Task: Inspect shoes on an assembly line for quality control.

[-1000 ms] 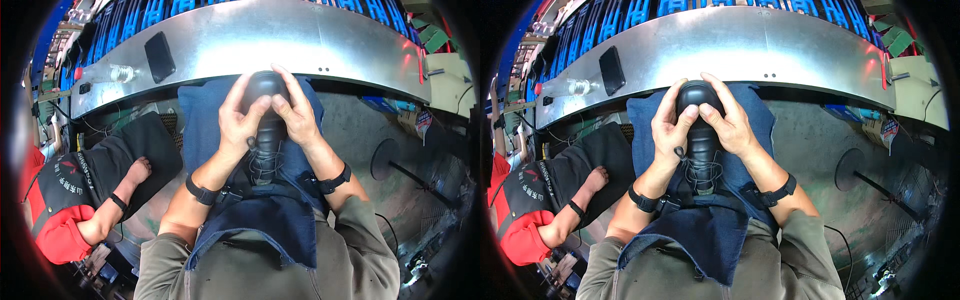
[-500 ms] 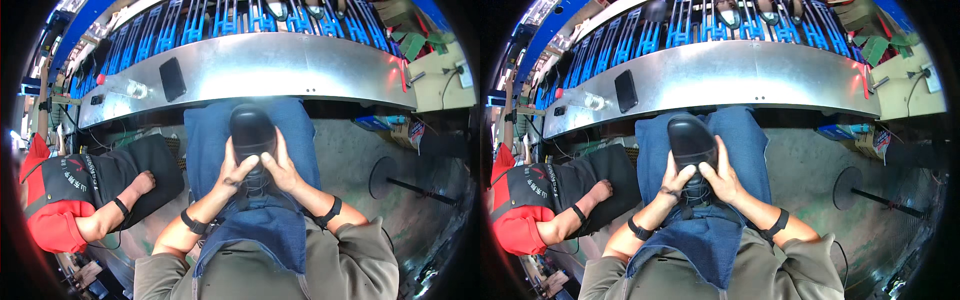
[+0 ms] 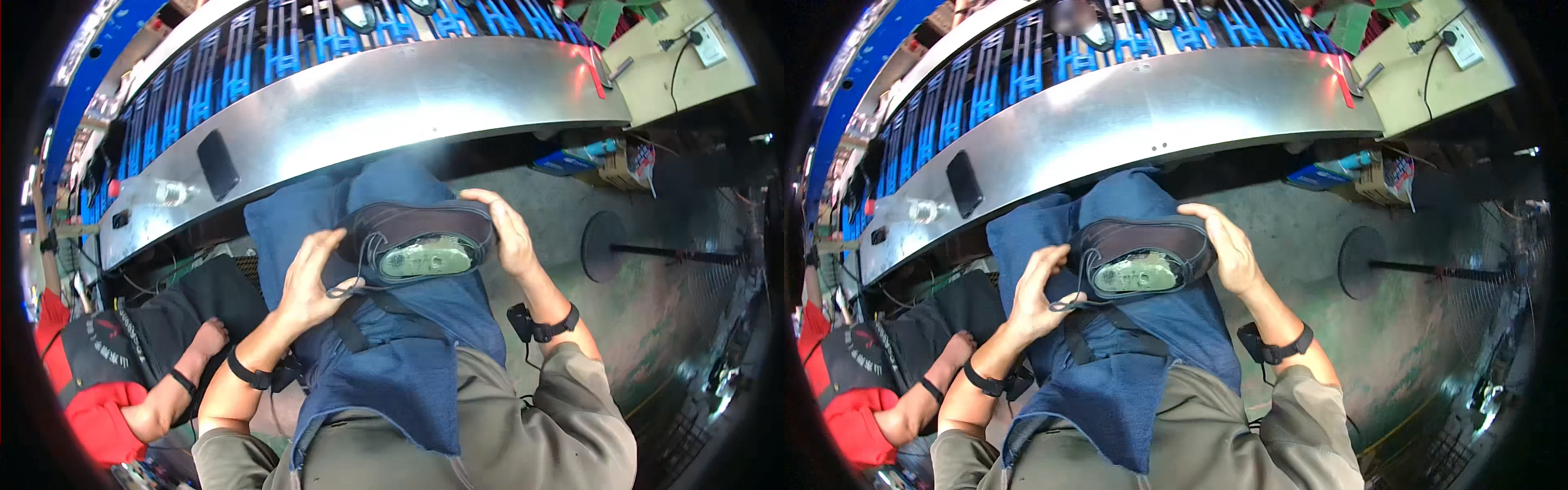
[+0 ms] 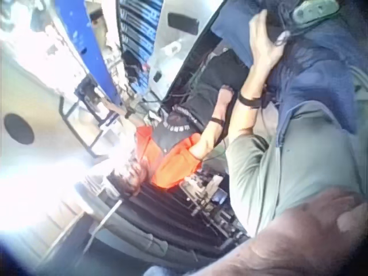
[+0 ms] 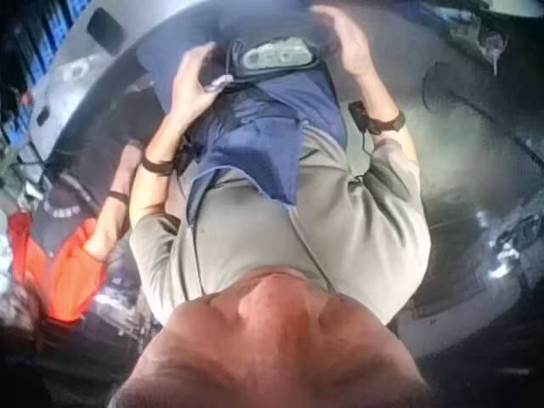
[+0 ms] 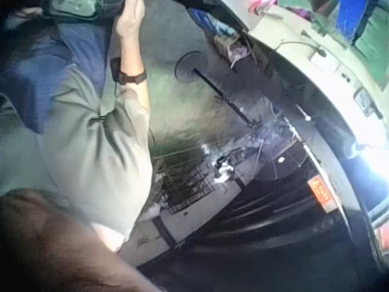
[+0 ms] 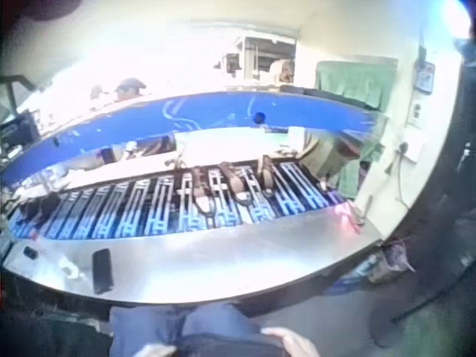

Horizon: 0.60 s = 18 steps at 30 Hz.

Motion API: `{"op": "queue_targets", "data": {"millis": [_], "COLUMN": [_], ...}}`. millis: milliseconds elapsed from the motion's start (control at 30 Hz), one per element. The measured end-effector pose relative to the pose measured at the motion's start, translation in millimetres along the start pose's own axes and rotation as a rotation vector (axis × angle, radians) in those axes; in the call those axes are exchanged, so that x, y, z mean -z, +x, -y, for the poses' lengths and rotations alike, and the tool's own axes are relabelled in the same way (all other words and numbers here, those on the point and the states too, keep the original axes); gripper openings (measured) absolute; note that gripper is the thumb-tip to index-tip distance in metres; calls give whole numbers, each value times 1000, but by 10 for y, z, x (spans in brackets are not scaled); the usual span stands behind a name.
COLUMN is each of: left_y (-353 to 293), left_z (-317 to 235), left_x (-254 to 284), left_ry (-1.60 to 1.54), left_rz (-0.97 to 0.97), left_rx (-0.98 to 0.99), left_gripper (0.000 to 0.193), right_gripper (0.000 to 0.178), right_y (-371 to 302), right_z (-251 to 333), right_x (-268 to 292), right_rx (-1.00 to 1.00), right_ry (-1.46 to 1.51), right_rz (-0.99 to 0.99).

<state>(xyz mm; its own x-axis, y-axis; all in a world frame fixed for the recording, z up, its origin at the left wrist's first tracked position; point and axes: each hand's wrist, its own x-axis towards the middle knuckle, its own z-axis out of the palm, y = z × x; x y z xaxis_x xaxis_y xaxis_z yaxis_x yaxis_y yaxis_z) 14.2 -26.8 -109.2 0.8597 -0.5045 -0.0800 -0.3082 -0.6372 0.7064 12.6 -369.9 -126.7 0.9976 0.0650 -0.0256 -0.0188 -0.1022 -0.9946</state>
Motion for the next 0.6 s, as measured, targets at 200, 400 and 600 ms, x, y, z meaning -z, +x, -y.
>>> {"op": "queue_targets", "data": {"millis": [200, 400, 600], "left_y": [837, 1130, 1673], "left_z": [-76, 74, 144], "left_x": [-41, -236, 275], "left_ry": [-13, -165, -1082], "left_rz": [320, 212, 241], "left_rx": [-405, -495, 156], "left_gripper": [102, 88, 83], "right_gripper": [49, 51, 64], "right_y": [132, 227, 1329], "right_z": [40, -190, 68], "right_x": [86, -51, -73], "right_rx": [-18, -64, -369], "right_ry": [-36, -53, 639], "right_rz": [217, -98, -85]}}
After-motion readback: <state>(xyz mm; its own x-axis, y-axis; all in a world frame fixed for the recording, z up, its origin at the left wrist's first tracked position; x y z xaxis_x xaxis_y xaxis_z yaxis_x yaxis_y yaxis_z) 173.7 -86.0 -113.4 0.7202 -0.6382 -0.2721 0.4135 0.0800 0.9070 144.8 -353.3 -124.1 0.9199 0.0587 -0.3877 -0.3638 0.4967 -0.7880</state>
